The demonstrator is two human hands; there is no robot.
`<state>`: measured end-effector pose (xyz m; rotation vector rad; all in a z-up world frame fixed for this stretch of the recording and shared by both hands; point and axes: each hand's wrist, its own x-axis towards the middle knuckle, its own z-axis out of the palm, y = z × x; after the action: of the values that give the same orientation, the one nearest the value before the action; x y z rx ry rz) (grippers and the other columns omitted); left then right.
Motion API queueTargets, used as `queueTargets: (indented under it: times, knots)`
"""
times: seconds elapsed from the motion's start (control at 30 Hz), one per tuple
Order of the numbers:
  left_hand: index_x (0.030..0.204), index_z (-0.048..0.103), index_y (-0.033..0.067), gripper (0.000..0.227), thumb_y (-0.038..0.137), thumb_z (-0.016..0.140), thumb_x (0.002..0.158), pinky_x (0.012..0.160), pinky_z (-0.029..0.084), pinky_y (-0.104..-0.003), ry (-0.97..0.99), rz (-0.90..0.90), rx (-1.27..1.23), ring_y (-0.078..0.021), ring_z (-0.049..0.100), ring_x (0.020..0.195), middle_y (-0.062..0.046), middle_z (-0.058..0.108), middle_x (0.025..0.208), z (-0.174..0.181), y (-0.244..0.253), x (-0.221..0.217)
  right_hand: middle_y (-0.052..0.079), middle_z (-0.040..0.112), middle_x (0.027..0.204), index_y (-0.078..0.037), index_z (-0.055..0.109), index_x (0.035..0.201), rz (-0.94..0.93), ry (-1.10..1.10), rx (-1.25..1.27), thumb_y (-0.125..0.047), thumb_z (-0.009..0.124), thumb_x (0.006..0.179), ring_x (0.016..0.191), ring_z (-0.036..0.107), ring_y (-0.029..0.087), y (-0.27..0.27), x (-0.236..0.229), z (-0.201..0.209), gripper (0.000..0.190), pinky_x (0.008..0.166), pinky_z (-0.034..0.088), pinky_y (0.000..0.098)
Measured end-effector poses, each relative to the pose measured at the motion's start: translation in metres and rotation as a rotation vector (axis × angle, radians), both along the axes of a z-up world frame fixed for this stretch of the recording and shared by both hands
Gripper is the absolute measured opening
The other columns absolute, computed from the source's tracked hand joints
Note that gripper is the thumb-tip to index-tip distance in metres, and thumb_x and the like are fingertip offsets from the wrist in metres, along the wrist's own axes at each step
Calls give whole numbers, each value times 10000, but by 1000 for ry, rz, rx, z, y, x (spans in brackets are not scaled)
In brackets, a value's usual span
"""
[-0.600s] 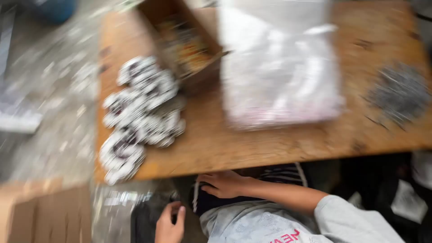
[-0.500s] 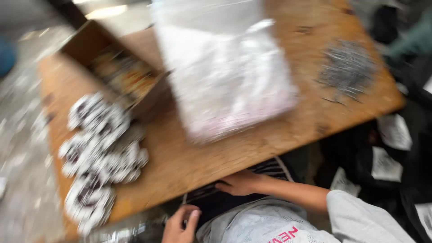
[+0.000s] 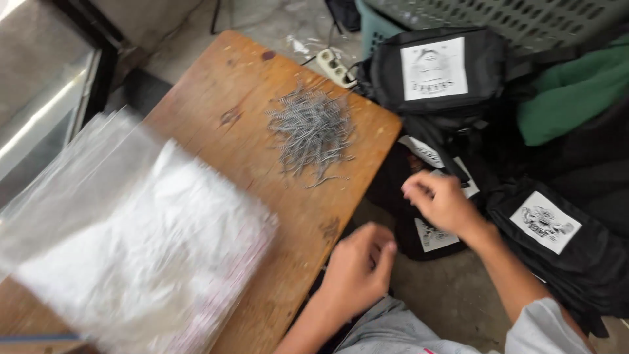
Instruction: The person assembles small black pouches by attaching a flower-shaped keychain to the strap and placing a sticker inside. They then place the completed pouch into a clear plastic bag and add a small packet from a cardboard box before setting the package aside.
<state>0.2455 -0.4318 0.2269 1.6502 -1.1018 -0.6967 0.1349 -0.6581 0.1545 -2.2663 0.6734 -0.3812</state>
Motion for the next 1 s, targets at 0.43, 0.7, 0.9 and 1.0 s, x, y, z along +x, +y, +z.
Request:
queueTargets:
  times: [0.43, 0.7, 0.9, 1.0]
  knots:
    - [1182, 464, -29, 512, 347, 610, 867, 999, 421, -489, -69, 218, 222, -455, 506, 1235, -274, 518, 1307, -54, -232, 121, 282, 638, 1253, 52, 587, 1344, -493, 293, -581, -360, 611, 1030, 1094, 548, 482, -143, 28, 57, 519, 768, 482, 619]
    - [1108, 569, 84, 498, 445, 703, 792, 837, 511, -313, 312, 441, 196, -143, 673, 881, -5, 682, 897, -9, -215, 107, 228, 719, 1038, 77, 675, 1206, -573, -300, -616, -35, 700, 943, 913, 674, 391, -151, 12, 24, 287, 817, 500, 467]
    - [1021, 459, 107, 444, 399, 703, 792, 793, 480, -316, 418, 560, -1, -161, 581, 876, -35, 583, 973, 39, -145, 90, 229, 642, 1214, 117, 544, 1325, -542, -697, -139, -58, 596, 1088, 1095, 626, 257, -45, 17, 38, 300, 926, 514, 326]
    - [782, 433, 138, 299, 300, 621, 948, 661, 364, -294, 327, 565, -201, -95, 404, 708, 47, 411, 729, 37, -88, 98, 224, 636, 1247, 119, 546, 1311, -485, -803, 36, -45, 552, 1044, 1149, 623, 241, -12, 33, 37, 313, 1020, 505, 305]
